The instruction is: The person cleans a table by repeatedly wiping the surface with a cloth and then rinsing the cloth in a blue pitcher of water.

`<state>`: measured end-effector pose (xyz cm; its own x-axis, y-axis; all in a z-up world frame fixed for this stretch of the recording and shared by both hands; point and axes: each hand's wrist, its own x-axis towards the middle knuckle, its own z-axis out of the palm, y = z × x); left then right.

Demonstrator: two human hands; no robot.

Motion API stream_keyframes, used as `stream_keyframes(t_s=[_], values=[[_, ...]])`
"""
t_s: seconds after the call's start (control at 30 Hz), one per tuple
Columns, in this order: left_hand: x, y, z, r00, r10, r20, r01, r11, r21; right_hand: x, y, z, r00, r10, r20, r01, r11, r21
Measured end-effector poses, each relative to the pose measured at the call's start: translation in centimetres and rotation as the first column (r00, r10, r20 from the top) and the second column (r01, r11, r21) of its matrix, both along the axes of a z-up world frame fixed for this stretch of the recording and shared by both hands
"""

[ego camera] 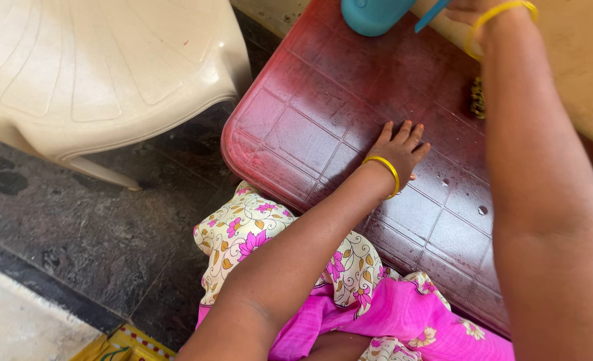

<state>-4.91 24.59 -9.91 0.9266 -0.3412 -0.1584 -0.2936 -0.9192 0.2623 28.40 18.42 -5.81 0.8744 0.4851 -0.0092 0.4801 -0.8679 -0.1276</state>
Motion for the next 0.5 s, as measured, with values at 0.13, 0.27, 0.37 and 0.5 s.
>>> stream_keyframes(t_s=[0.13, 0.27, 0.37, 0.5], values=[[-0.3, -0.3, -0.1, 1.000, 0.006, 0.018, -0.006, 1.000, -0.006, 0.3, -9.0, -1.7, 0.748, 0.626, 0.221, -0.385, 0.680, -0.625], [-0.3, -0.8, 0.1, 0.998, 0.041, 0.053, -0.042, 0.999, 0.018, -9.5, -13.4, -4.6, 0.967, -0.234, -0.102, 0.217, 0.964, -0.152], [0.0, -1.0, 0.4, 0.997, 0.048, 0.053, -0.050, 0.998, 0.034, -16.3, -15.5, -4.8, 0.976, -0.008, 0.219, -0.003, 0.999, 0.050], [-0.1, -1.4, 0.9, 0.997, 0.072, 0.031, -0.069, 0.994, -0.083, -22.9, -20.3, -4.2, 0.996, -0.091, 0.003, 0.080, 0.890, 0.449]])
